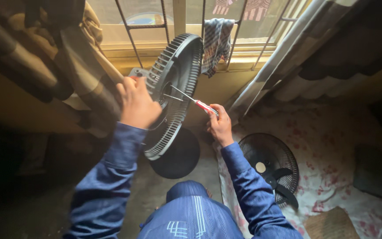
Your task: The person services an electric pedestal fan while sitting on the floor beside a bed. They use a screwdriver to unscrew the fan grille, remove the front cover, handle the blades, and work on the fan head, with a smaller fan lying on the bed nearby.
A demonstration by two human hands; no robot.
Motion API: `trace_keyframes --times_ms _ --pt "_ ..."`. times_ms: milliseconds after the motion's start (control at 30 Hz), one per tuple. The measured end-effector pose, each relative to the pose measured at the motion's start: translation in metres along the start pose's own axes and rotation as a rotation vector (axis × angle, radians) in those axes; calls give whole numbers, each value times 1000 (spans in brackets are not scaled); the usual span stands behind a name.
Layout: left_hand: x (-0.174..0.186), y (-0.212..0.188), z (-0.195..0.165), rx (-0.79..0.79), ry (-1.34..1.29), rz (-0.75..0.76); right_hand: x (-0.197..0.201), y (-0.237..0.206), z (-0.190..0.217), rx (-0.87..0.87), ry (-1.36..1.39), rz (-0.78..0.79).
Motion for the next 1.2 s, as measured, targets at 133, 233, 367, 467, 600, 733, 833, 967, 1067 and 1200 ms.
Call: trace_keyframes --times_ms 133,233,367,467,600,733,833,967,1067,1200 --pt "40 1 8 -33 89 -127 -6 -25 11 84 2 -96" --pt "52 -6 9 11 113 -246 -18 -43 21 164 -96 -106" --pt "58 -8 8 130 27 -292 -25 -60 42 384 -277 -137" --pt "67 -5 -5 66 -50 -360 -24 -58 59 601 -370 -132" --pt "65 -2 -19 -18 63 -414 -17 -38 57 618 -327 -106" --pt "72 6 -3 -67 178 -389 -15 -26 34 254 -76 -24" --pt "78 20 17 -136 175 -331 -18 -31 42 432 -172 -24" --pt "83 30 34 -229 182 -305 -23 -46 58 756 -382 -83" --pt "89 28 45 -218 115 -245 -27 -56 66 813 -420 -160" --pt "98 25 53 -250 32 -188 -31 -56 34 141 -98 -228"
Point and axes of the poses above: each hand's wrist, its own y-axis towards the middle knuckle, its own x-axis out of the back of the hand, z = x × y, the point moved 6 cm from there along y, towards the middle knuckle, and after that the axes turned 3 degrees about x, right-handed, at the moved point
